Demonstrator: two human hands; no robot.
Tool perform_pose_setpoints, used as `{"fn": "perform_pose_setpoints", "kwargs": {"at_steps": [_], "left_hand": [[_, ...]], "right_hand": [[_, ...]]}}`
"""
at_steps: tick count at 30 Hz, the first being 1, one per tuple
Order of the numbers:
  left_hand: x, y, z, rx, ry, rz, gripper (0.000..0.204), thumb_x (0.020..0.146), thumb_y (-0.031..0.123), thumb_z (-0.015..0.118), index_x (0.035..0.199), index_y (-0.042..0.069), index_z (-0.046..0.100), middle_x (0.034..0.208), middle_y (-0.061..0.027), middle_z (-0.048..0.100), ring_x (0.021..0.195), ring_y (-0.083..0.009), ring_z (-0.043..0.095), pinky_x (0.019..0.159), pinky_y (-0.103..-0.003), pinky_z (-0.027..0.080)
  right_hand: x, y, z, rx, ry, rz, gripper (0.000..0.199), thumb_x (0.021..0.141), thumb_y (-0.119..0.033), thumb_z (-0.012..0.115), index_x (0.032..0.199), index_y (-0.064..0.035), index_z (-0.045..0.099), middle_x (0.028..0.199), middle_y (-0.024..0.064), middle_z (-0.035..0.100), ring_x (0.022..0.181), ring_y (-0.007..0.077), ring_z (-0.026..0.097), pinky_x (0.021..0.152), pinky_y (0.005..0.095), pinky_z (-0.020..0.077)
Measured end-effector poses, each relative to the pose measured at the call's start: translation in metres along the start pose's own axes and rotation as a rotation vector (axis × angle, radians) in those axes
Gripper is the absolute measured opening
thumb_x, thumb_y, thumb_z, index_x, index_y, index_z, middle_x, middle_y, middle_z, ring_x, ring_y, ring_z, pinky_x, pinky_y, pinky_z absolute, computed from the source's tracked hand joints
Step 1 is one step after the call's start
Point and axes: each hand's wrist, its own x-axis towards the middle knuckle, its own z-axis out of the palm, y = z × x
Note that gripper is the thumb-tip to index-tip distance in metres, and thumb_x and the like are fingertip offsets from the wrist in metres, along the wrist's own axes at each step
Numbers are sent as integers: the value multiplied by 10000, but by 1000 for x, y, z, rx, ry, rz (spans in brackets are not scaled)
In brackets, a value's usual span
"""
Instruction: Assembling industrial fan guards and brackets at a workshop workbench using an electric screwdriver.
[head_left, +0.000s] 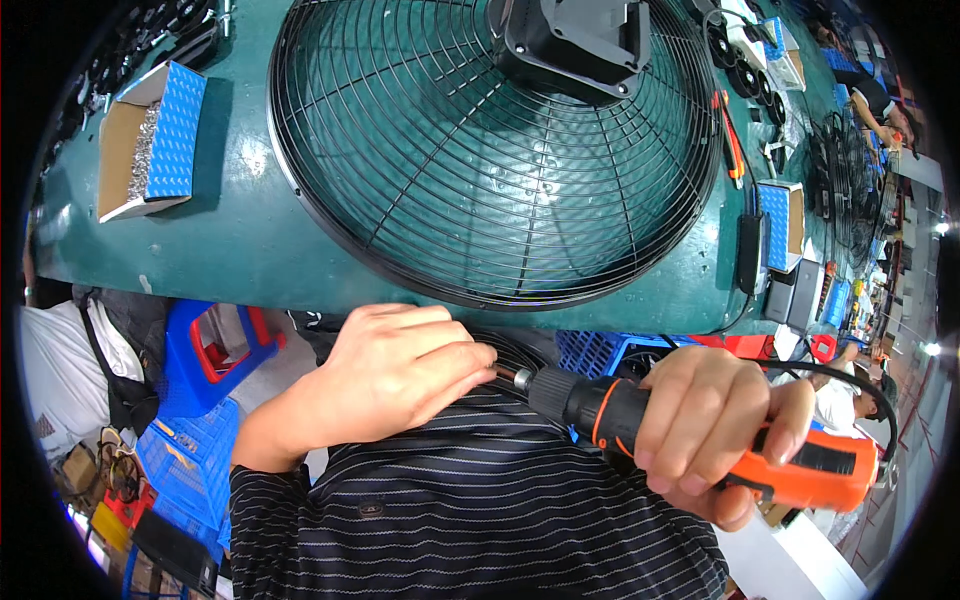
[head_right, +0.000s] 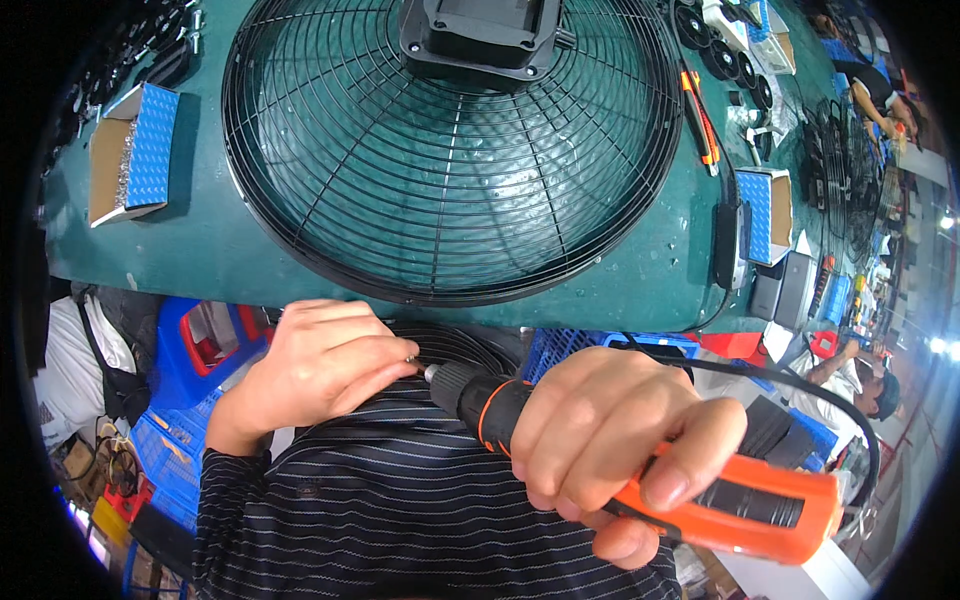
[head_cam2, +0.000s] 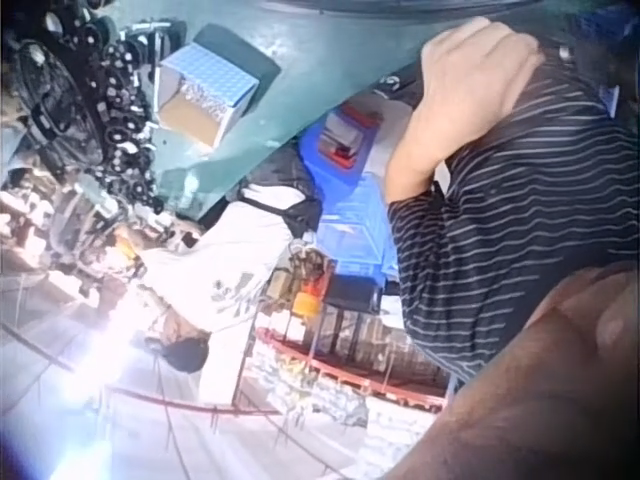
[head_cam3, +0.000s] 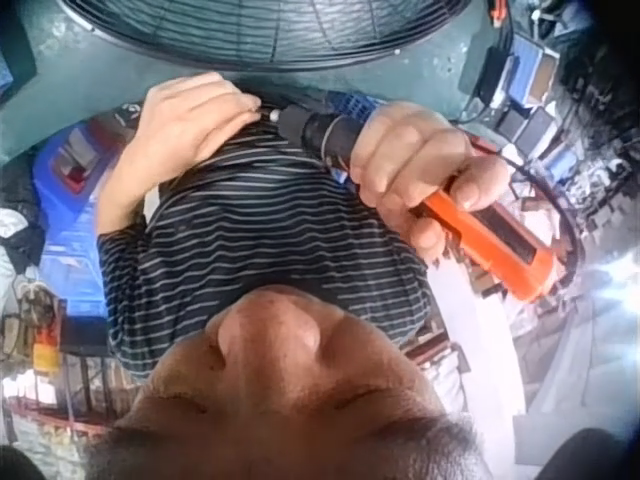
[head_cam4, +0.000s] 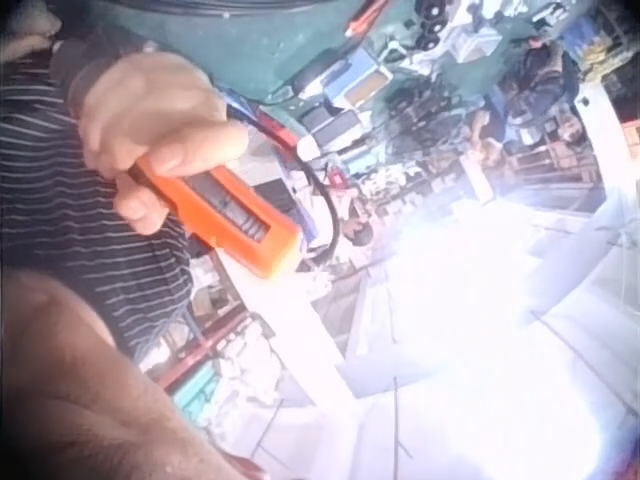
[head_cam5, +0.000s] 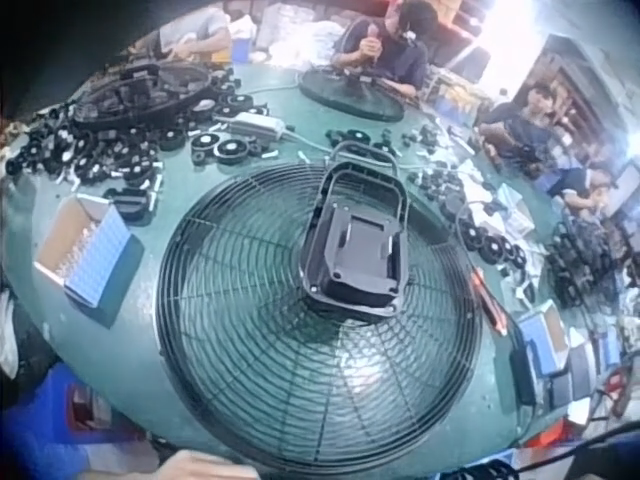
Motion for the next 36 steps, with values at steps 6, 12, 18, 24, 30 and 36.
{"fn": "perform_pose_setpoints", "kwargs": {"at_steps": [6,12,18,24,30,36], "left_hand": [[-1,-11,-3,567,404,50,413,595,272,906,760,97,570,733,-20,529,644,-232,534,587,-347,382],[-7,-15,11,726,539,-48,371,626,364,853,753,149,578,866,-27,509,857,-266,540,756,-392,350],[-7,-13,4,741,468,-70,504,579,408,903,802,123,551,992,-74,484,941,-313,496,796,-424,374],[-14,-29,-23,752,427,-167,797,708,601,781,1298,113,562,1485,-298,340,1359,-512,327,1104,-619,272],[-9,-41,-33,599,350,-229,881,657,593,799,1382,157,552,1554,-289,269,1419,-551,204,1134,-638,208],[-12,-44,-35,531,340,-219,871,567,482,860,1346,200,591,1552,-251,302,1420,-549,203,1131,-638,226]], "right_hand": [[15,18,5,-146,-166,-178,448,831,-113,765,1167,-21,483,732,70,642,552,168,659,525,276,575],[21,22,1,-198,-332,-79,536,815,-130,794,1228,-15,472,769,96,679,579,187,676,534,287,579],[28,24,6,-218,-337,2,542,814,-112,790,1241,-34,466,781,98,677,604,194,684,551,295,588],[32,26,11,-227,-362,108,503,809,-81,773,1212,-50,474,777,94,676,596,190,689,557,306,590],[33,48,44,-356,-179,-60,484,901,-424,676,1157,-29,560,777,72,564,555,151,481,539,268,405],[56,42,28,-229,-506,205,393,727,17,770,1049,-36,551,681,109,682,545,214,672,515,319,576]]}}
